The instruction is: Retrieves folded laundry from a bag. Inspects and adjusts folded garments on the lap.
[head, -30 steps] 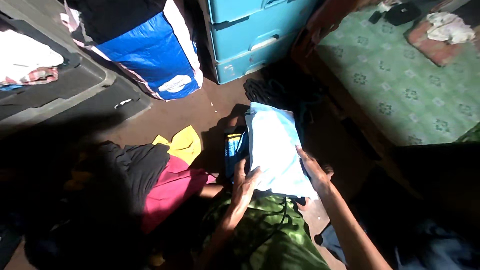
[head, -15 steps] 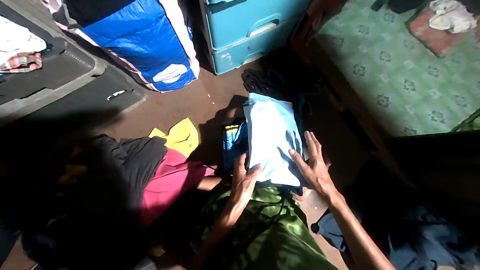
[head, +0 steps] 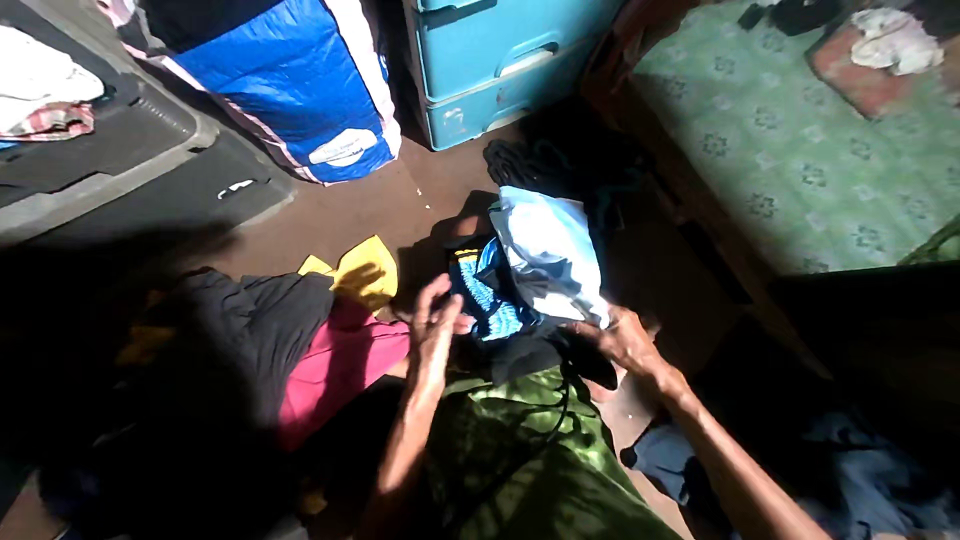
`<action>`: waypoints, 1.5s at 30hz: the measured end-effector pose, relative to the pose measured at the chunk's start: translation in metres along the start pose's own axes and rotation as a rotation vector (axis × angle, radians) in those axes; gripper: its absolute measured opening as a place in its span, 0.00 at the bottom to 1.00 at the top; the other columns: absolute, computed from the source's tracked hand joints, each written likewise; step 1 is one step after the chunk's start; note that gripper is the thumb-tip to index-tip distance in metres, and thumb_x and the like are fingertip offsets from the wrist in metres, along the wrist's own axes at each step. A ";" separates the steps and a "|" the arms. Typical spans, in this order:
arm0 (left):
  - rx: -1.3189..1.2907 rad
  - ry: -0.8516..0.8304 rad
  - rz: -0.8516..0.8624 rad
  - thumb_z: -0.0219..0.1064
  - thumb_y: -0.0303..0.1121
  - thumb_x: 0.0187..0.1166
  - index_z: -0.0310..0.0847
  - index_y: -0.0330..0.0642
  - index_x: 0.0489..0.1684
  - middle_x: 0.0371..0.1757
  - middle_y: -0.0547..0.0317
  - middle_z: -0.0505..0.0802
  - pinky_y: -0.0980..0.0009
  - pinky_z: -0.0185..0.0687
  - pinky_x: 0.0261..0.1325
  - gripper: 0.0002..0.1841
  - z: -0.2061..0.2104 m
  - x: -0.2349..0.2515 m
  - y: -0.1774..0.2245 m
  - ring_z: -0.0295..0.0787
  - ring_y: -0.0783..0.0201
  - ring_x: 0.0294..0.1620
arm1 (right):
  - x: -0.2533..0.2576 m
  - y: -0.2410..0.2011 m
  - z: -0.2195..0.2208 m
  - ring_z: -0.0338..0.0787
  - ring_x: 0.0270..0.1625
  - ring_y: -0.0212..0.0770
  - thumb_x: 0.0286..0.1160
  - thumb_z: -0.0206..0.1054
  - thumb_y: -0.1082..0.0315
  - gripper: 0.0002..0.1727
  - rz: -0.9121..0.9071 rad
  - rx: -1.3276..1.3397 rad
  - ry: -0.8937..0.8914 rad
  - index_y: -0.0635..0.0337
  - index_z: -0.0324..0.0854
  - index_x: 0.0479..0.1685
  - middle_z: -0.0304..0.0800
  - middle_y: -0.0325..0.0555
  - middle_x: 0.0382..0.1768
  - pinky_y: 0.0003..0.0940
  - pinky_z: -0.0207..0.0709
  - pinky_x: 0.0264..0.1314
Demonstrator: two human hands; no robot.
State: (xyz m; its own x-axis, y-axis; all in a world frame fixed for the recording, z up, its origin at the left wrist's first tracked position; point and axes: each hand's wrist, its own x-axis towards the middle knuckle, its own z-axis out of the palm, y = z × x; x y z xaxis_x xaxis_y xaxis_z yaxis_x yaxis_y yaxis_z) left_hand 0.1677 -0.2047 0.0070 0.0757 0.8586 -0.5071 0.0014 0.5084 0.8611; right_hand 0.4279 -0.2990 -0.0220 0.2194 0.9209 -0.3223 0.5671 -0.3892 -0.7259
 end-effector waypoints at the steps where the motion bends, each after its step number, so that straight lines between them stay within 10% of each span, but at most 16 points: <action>1: -0.010 0.051 0.002 0.56 0.26 0.88 0.70 0.30 0.76 0.63 0.44 0.85 0.74 0.87 0.37 0.20 -0.009 0.003 0.000 0.89 0.69 0.33 | 0.004 0.003 -0.007 0.91 0.51 0.36 0.66 0.79 0.60 0.24 0.099 0.130 -0.008 0.64 0.85 0.60 0.94 0.47 0.47 0.39 0.82 0.62; 4: -0.017 0.159 0.003 0.55 0.28 0.89 0.72 0.31 0.74 0.59 0.49 0.87 0.77 0.87 0.36 0.18 -0.032 0.005 -0.001 0.90 0.70 0.32 | 0.015 0.002 -0.021 0.90 0.41 0.20 0.64 0.79 0.71 0.14 0.240 0.445 -0.070 0.59 0.84 0.48 0.93 0.30 0.37 0.22 0.85 0.51; 14: 0.041 -0.060 0.049 0.53 0.28 0.89 0.79 0.28 0.63 0.51 0.53 0.92 0.77 0.84 0.42 0.15 -0.002 -0.004 -0.005 0.88 0.73 0.37 | 0.023 0.013 -0.028 0.93 0.44 0.24 0.67 0.75 0.72 0.14 0.270 0.590 -0.089 0.58 0.83 0.51 0.95 0.32 0.40 0.25 0.87 0.55; 23: -0.081 -0.473 -0.277 0.41 0.42 0.96 0.65 0.29 0.81 0.65 0.44 0.89 0.64 0.84 0.63 0.27 0.046 -0.007 -0.024 0.91 0.60 0.56 | 0.023 0.015 -0.030 0.92 0.41 0.22 0.66 0.76 0.70 0.13 0.266 0.576 -0.128 0.55 0.83 0.48 0.94 0.28 0.36 0.22 0.86 0.52; 37: -0.024 -0.400 -0.368 0.51 0.47 0.93 0.55 0.30 0.85 0.57 0.39 0.91 0.64 0.89 0.54 0.32 0.070 0.005 -0.022 0.94 0.58 0.47 | 0.011 0.002 -0.032 0.87 0.37 0.17 0.74 0.71 0.60 0.13 0.251 0.455 -0.207 0.56 0.81 0.51 0.89 0.24 0.34 0.19 0.83 0.49; 41: -0.092 -0.338 -0.383 0.52 0.29 0.92 0.54 0.29 0.84 0.59 0.37 0.86 0.65 0.91 0.49 0.25 0.070 0.001 -0.023 0.94 0.58 0.42 | 0.011 -0.006 -0.026 0.86 0.43 0.24 0.74 0.73 0.51 0.24 0.251 0.184 -0.156 0.65 0.82 0.56 0.89 0.40 0.41 0.28 0.80 0.54; 45: -0.125 -0.308 -0.346 0.45 0.19 0.89 0.51 0.29 0.89 0.78 0.30 0.73 0.58 0.89 0.56 0.27 0.065 -0.002 -0.029 0.89 0.51 0.58 | 0.006 -0.008 -0.014 0.89 0.59 0.60 0.69 0.73 0.49 0.34 0.056 -0.139 -0.143 0.76 0.82 0.59 0.90 0.69 0.52 0.59 0.75 0.68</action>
State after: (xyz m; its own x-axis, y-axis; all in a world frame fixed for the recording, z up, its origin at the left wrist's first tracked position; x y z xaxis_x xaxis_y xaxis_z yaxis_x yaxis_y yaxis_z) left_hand 0.2323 -0.2252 -0.0144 0.3839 0.5877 -0.7122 -0.0402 0.7812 0.6230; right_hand 0.4359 -0.2897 -0.0091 0.1443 0.8815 -0.4496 0.6633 -0.4233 -0.6171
